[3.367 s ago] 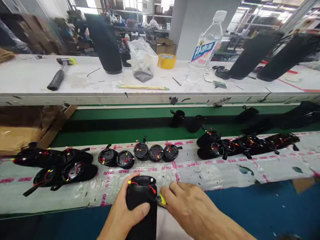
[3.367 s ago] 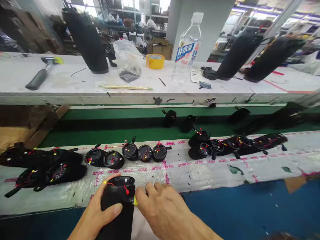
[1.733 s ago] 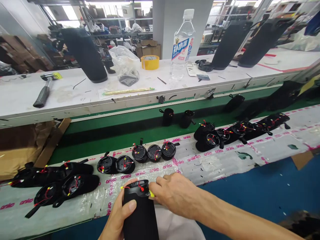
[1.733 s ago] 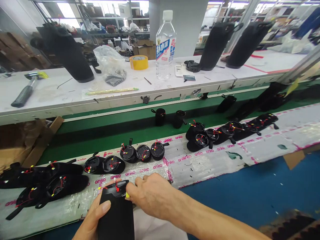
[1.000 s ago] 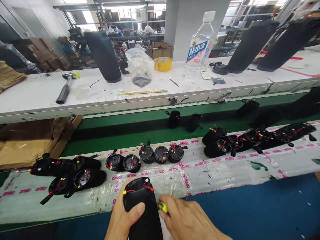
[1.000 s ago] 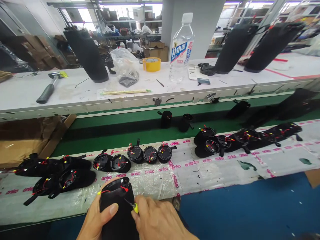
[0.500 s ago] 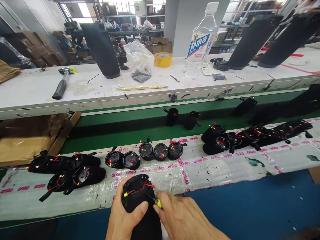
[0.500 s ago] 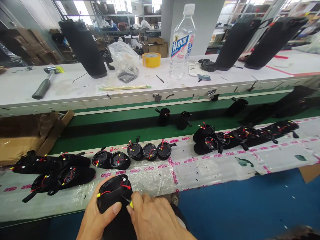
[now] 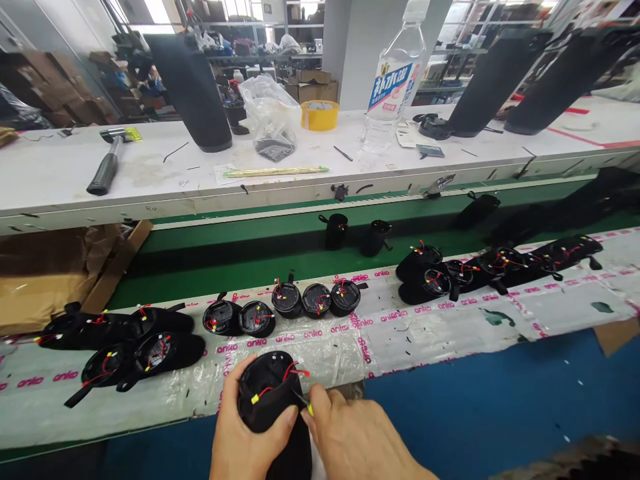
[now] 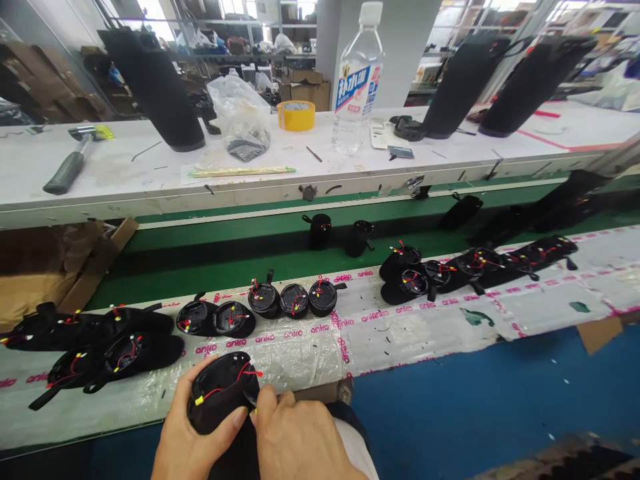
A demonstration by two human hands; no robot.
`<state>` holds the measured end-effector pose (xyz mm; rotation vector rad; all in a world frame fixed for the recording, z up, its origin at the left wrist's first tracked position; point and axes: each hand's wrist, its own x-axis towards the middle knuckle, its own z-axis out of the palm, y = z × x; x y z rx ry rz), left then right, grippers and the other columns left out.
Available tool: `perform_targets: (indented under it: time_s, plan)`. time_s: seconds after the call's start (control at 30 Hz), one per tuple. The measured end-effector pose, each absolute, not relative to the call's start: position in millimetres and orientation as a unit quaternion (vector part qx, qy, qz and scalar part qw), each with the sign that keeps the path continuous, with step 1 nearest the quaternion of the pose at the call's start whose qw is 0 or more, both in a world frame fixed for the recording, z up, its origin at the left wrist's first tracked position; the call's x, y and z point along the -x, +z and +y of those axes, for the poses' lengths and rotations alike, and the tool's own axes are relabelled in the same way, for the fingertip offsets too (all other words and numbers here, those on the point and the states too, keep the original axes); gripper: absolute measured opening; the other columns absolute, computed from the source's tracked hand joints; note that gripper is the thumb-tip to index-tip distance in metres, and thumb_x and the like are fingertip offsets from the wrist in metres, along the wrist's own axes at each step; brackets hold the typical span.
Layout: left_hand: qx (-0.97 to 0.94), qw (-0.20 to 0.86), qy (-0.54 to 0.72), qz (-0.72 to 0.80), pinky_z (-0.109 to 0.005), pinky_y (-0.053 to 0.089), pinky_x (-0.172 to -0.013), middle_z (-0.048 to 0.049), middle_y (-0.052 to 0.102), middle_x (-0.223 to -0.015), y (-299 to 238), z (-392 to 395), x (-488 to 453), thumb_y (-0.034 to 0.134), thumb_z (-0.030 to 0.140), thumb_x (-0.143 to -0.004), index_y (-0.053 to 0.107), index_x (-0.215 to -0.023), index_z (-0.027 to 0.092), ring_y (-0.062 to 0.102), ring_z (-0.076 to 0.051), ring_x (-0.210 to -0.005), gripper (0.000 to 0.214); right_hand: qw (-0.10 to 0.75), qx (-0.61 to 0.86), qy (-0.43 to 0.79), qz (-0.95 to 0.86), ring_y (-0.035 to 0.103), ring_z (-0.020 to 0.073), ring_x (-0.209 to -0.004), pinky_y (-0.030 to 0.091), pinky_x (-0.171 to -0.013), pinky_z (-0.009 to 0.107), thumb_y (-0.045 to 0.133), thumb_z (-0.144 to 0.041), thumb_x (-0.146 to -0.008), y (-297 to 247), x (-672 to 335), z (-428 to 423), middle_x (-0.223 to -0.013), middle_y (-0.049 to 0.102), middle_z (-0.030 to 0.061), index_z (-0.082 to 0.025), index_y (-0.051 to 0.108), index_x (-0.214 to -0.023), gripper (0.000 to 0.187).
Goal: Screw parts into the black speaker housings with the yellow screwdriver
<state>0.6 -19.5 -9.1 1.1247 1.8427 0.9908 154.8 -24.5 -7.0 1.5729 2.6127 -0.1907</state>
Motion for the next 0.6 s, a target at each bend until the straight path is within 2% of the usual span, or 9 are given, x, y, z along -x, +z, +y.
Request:
perform_targets:
  time_s: [0.1, 0.17, 0.3, 0.4, 0.53, 0.57, 0.6]
  plan:
    - [-0.445, 0.368, 0.385, 0.720, -0.050, 0.047, -0.103, -0.0089, 0.068, -0.116, -13, -19, 1, 0.078, 0.050, -0.060, 0.055, -0.124, 0.023, 0.065, -0.035, -0.107, 0.073, 0.088, -0.502, -0.092, 0.855, 0.070, 0.0233, -0.048, 0.005, -0.035, 0.037, 0.062, -0.017, -0.090, 4, -151, -17, -0.070, 0.072, 0.0029, -0.018, 0.057, -0.097, 0.009]
    - [-0.438, 0.376, 0.393, 0.716, -0.051, 0.046, -0.104, -0.0097, 0.068, -0.117, -17, -19, 3, 0.079, 0.050, -0.061, 0.055, -0.124, 0.023, 0.065, -0.036, -0.108, 0.073, 0.083, -0.504, -0.090, 0.855, 0.070, 0.0233, -0.049, 0.006, -0.036, 0.038, 0.062, -0.018, -0.091, 4, -147, -15, -0.069, 0.072, 0.0032, -0.018, 0.057, -0.096, 0.007]
    - [-0.417, 0.395, 0.401, 0.714, -0.053, 0.047, -0.101, -0.0105, 0.069, -0.114, -23, -20, 7, 0.081, 0.052, -0.063, 0.054, -0.126, 0.023, 0.066, -0.036, -0.104, 0.074, -0.025, -0.508, -0.017, 0.861, 0.065, 0.0215, -0.042, 0.012, -0.036, 0.038, 0.070, -0.019, -0.084, -13, -146, -21, -0.062, 0.068, 0.0006, -0.020, 0.053, -0.089, 0.017]
    - [-0.407, 0.393, 0.408, 0.716, -0.047, 0.050, -0.099, -0.0080, 0.071, -0.113, -20, -22, 8, 0.080, 0.054, -0.063, 0.055, -0.126, 0.024, 0.068, -0.034, -0.103, 0.075, -0.125, -0.506, 0.018, 0.853, 0.062, 0.0190, -0.040, 0.023, -0.034, 0.036, 0.070, -0.021, -0.085, -28, -154, -33, -0.062, 0.065, -0.0026, -0.022, 0.049, -0.093, 0.023]
    - [-0.417, 0.381, 0.406, 0.719, -0.045, 0.049, -0.099, -0.0072, 0.070, -0.116, -6, -27, 2, 0.079, 0.049, -0.060, 0.056, -0.127, 0.023, 0.067, -0.033, -0.104, 0.075, -0.154, -0.504, -0.007, 0.850, 0.064, 0.0168, -0.041, 0.029, -0.034, 0.033, 0.052, -0.027, -0.101, -35, -167, -43, -0.062, 0.065, -0.0051, -0.023, 0.047, -0.100, 0.006]
    - [-0.415, 0.375, 0.407, 0.722, -0.045, 0.049, -0.099, -0.0071, 0.071, -0.115, -2, -28, -1, 0.078, 0.047, -0.060, 0.056, -0.127, 0.023, 0.067, -0.032, -0.102, 0.074, -0.162, -0.505, -0.003, 0.848, 0.064, 0.0164, -0.040, 0.030, -0.033, 0.032, 0.043, -0.028, -0.106, -35, -168, -44, -0.061, 0.065, -0.0052, -0.023, 0.047, -0.101, 0.007]
    - [-0.413, 0.371, 0.408, 0.725, -0.045, 0.050, -0.098, -0.0067, 0.071, -0.113, 1, -29, -4, 0.078, 0.045, -0.059, 0.057, -0.127, 0.023, 0.067, -0.032, -0.100, 0.074, -0.175, -0.510, 0.004, 0.842, 0.064, 0.0160, -0.040, 0.030, -0.033, 0.032, 0.033, -0.029, -0.109, -35, -169, -45, -0.061, 0.065, -0.0054, -0.024, 0.047, -0.102, 0.017]
